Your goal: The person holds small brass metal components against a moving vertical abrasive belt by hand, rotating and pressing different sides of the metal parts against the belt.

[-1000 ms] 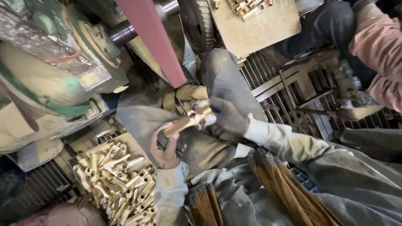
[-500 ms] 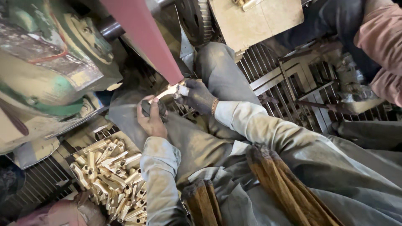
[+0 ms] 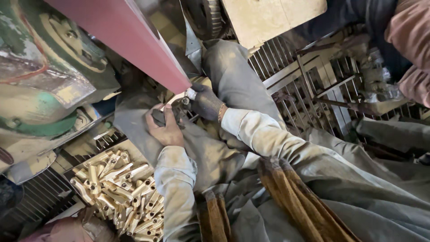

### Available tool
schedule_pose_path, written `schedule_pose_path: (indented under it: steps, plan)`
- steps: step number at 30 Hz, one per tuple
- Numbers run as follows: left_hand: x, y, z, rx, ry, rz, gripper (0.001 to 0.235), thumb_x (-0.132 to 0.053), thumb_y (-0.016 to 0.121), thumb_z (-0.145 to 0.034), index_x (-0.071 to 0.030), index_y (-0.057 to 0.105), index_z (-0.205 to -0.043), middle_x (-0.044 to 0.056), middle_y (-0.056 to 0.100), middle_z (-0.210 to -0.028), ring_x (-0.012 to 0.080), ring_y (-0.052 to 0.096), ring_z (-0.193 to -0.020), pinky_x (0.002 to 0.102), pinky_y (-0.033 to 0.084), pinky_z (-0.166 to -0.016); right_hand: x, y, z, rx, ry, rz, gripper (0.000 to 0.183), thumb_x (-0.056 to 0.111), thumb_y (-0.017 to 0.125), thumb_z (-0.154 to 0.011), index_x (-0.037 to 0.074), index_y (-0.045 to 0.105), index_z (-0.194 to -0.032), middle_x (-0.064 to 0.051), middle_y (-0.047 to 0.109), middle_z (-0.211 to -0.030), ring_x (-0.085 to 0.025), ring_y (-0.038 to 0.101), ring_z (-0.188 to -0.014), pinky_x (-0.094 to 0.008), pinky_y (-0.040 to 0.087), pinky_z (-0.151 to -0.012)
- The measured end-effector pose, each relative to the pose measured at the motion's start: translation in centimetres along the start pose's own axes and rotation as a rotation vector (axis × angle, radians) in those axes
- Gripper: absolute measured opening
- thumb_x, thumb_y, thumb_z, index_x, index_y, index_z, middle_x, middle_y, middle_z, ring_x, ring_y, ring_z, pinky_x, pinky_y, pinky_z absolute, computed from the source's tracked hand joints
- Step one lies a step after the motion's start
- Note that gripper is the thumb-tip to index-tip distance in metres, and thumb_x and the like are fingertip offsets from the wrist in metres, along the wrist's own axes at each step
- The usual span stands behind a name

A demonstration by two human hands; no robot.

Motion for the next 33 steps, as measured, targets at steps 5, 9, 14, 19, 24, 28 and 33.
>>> schedule_pose_path:
  steps: [5,9,14,19,24,28,33]
  plan:
    - [0.4,0.2,0.2,-0.017,0.120,-0.096,0.020,-0.005,0.073,-0.098,-0.001,0.061,-0.114,0.008,0.067,-0.101,0.0143,0.064,-0.082,0.028,0.055,-0.067,-1.8,-2.4,-1.4,-0.096,0.047,-0.023,0.014,0.007,0.062,-0.103,0.001,0.063,-0.115,-0.003,0.061,-0.089,-0.016,0.059,-0.078,-0.035,0.052,-0.070]
    - [-0.2,0.8,0.4,-0.027,0.215,-0.157,0.023,-0.005,0.074,-0.096,0.001,0.061,-0.113,0.008,0.067,-0.102,0.0141,0.065,-0.089,0.027,0.057,-0.079,-2.2,-2.5,-1.8,-0.054,0.082,-0.121,0.014,0.003,0.062,-0.101,0.002,0.063,-0.115,-0.006,0.064,-0.092,-0.020,0.061,-0.079,-0.035,0.051,-0.070]
    - [-1.2,1.7,0.9,-0.065,0.231,-0.225,0.023,-0.006,0.076,-0.093,0.001,0.062,-0.110,0.009,0.069,-0.100,0.0149,0.066,-0.088,0.030,0.057,-0.080,-1.4,-1.5,-1.5,-0.037,0.183,-0.107,0.016,0.005,0.056,-0.097,0.000,0.062,-0.111,-0.009,0.068,-0.097,-0.020,0.067,-0.086,-0.036,0.056,-0.076]
    - [-2.2,2.4,1.4,-0.081,0.350,-0.400,0.024,-0.010,0.080,-0.090,0.000,0.065,-0.106,0.010,0.070,-0.094,0.0171,0.068,-0.082,0.031,0.058,-0.079,-4.2,-4.1,-3.7,0.048,0.273,-0.294,0.019,0.005,0.054,-0.099,-0.006,0.063,-0.112,-0.014,0.070,-0.100,-0.022,0.068,-0.088,-0.034,0.057,-0.083]
    - [-4.0,3.6,2.5,-0.109,0.640,-0.672,0.028,-0.017,0.086,-0.089,-0.004,0.069,-0.107,0.016,0.069,-0.101,0.0317,0.069,-0.094,0.041,0.057,-0.087,-5.6,-6.1,-4.5,0.100,0.298,-0.282,0.022,0.004,0.052,-0.097,-0.007,0.062,-0.113,-0.015,0.070,-0.103,-0.024,0.069,-0.093,-0.037,0.057,-0.091]
    - [-5.8,3.6,4.7,-0.061,0.672,-0.701,0.030,-0.018,0.084,-0.089,-0.004,0.070,-0.110,0.017,0.068,-0.101,0.0353,0.068,-0.095,0.043,0.056,-0.086,-2.8,-2.9,-1.3,0.171,0.304,-0.091,0.029,0.000,0.054,-0.089,-0.002,0.060,-0.118,-0.012,0.068,-0.112,-0.021,0.068,-0.104,-0.036,0.056,-0.097]
    - [-8.7,0.1,11.1,0.105,0.567,-0.400,0.034,-0.014,0.083,-0.089,-0.003,0.068,-0.118,0.012,0.070,-0.108,0.0234,0.068,-0.097,0.035,0.056,-0.090,2.2,2.0,9.2,0.241,0.110,-0.085,0.028,0.020,0.063,-0.108,0.000,0.059,-0.127,-0.012,0.066,-0.114,-0.020,0.066,-0.100,-0.034,0.054,-0.086]
Point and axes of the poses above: each hand's wrist, its own z-axis away from the middle knuckle, its own y-axis out of the palm, x = y × z, the point moved 6 cm from there along -z, towards the middle knuckle
